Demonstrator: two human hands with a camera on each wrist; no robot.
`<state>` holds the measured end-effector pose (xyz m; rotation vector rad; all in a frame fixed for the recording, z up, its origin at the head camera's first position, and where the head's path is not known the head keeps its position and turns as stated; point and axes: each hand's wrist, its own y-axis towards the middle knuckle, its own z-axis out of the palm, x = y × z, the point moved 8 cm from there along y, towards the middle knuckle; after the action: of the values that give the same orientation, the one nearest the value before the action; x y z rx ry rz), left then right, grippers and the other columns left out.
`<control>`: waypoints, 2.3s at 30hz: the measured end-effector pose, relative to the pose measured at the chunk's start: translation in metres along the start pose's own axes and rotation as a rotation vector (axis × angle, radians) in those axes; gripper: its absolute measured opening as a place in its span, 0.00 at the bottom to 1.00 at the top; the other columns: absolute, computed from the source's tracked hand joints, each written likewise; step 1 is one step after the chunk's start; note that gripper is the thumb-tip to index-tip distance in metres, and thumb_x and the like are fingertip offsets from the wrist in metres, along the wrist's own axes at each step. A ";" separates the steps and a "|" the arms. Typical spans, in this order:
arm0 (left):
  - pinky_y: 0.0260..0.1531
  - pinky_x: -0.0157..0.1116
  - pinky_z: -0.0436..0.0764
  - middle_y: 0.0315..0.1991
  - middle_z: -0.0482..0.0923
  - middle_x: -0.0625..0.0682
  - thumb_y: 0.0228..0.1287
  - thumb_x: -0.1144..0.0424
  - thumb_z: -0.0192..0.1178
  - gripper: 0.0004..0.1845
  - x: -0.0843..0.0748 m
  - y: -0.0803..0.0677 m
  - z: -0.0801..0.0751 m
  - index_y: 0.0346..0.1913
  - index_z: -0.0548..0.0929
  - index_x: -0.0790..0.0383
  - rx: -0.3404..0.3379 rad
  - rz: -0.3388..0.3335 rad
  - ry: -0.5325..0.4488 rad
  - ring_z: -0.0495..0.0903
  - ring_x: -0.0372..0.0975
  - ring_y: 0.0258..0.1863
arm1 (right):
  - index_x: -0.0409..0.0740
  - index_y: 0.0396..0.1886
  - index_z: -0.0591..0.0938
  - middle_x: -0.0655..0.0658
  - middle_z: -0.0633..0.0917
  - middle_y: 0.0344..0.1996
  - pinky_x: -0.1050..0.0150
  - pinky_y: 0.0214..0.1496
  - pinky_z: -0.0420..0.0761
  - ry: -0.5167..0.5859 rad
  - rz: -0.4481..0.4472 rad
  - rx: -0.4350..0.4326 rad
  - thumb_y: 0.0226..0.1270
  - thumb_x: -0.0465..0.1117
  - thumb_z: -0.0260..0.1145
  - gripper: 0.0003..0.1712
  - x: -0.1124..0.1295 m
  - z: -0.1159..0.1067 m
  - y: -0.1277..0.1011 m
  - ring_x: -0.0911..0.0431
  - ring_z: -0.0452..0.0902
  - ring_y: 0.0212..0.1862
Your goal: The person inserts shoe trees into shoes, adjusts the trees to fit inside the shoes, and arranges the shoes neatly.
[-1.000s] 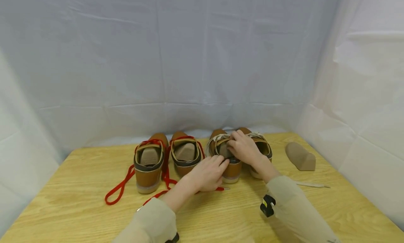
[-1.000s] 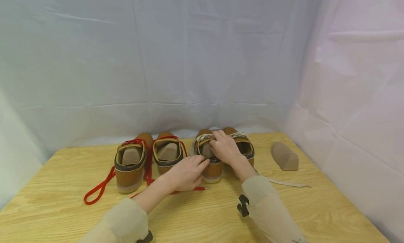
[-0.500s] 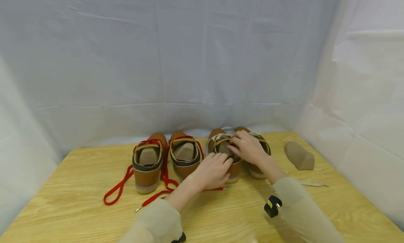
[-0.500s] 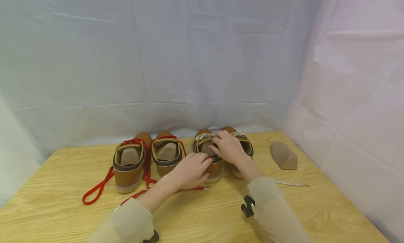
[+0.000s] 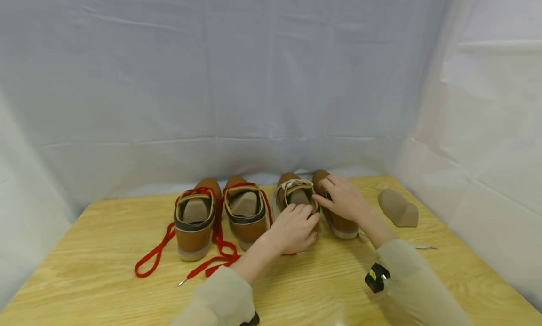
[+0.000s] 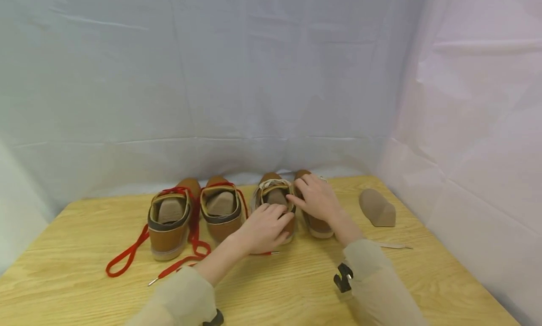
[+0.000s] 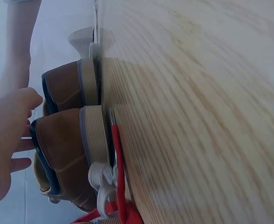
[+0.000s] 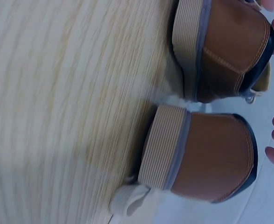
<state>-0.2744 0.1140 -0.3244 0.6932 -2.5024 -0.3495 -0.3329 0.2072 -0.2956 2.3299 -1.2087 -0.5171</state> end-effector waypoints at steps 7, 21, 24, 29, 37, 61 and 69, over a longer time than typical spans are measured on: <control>0.52 0.38 0.68 0.50 0.74 0.48 0.65 0.49 0.51 0.19 -0.009 0.013 0.000 0.55 0.77 0.52 0.034 0.005 -0.009 0.73 0.41 0.51 | 0.38 0.46 0.78 0.40 0.78 0.41 0.54 0.38 0.77 0.006 0.058 0.052 0.64 0.52 0.62 0.22 -0.012 -0.008 -0.011 0.46 0.75 0.43; 0.51 0.37 0.69 0.54 0.73 0.44 0.66 0.50 0.51 0.23 -0.029 0.039 0.005 0.62 0.71 0.50 0.067 0.028 -0.067 0.73 0.38 0.52 | 0.36 0.54 0.73 0.35 0.74 0.48 0.58 0.23 0.73 -0.004 0.376 0.193 0.69 0.55 0.53 0.28 -0.065 -0.019 -0.051 0.46 0.75 0.33; 0.52 0.37 0.69 0.56 0.72 0.45 0.65 0.49 0.52 0.26 -0.028 0.040 0.008 0.65 0.68 0.50 0.102 0.010 -0.087 0.72 0.38 0.53 | 0.34 0.56 0.72 0.33 0.73 0.50 0.52 0.32 0.76 0.038 0.435 0.208 0.71 0.55 0.50 0.29 -0.076 -0.023 -0.061 0.42 0.75 0.40; 0.58 0.40 0.64 0.59 0.69 0.46 0.65 0.49 0.52 0.27 -0.024 0.041 0.013 0.66 0.66 0.50 0.143 -0.019 -0.127 0.69 0.40 0.57 | 0.31 0.59 0.69 0.28 0.69 0.54 0.41 0.49 0.70 0.090 0.536 0.250 0.73 0.58 0.42 0.35 -0.096 -0.026 -0.080 0.35 0.68 0.53; 0.61 0.41 0.61 0.61 0.66 0.51 0.67 0.49 0.50 0.28 -0.022 0.044 0.019 0.67 0.64 0.51 0.168 -0.024 -0.184 0.66 0.43 0.59 | 0.25 0.57 0.68 0.23 0.67 0.53 0.39 0.52 0.66 0.093 0.646 0.289 0.73 0.57 0.43 0.36 -0.127 -0.027 -0.112 0.31 0.63 0.54; 0.59 0.39 0.62 0.58 0.67 0.52 0.67 0.49 0.48 0.27 -0.019 0.047 0.034 0.65 0.67 0.57 0.221 -0.053 -0.175 0.69 0.42 0.56 | 0.17 0.55 0.64 0.16 0.69 0.46 0.38 0.47 0.69 0.120 0.767 0.399 0.64 0.45 0.61 0.35 -0.142 -0.005 -0.150 0.26 0.65 0.48; 0.58 0.39 0.63 0.59 0.65 0.52 0.67 0.49 0.49 0.29 -0.019 0.047 0.034 0.67 0.64 0.57 0.246 -0.057 -0.189 0.68 0.42 0.57 | 0.21 0.57 0.64 0.17 0.69 0.47 0.37 0.45 0.70 0.126 0.767 0.404 0.63 0.42 0.60 0.32 -0.145 -0.003 -0.155 0.26 0.66 0.48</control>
<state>-0.2982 0.1671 -0.3430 0.8643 -2.7387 -0.1318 -0.3084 0.4073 -0.3625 1.9090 -2.1248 0.1538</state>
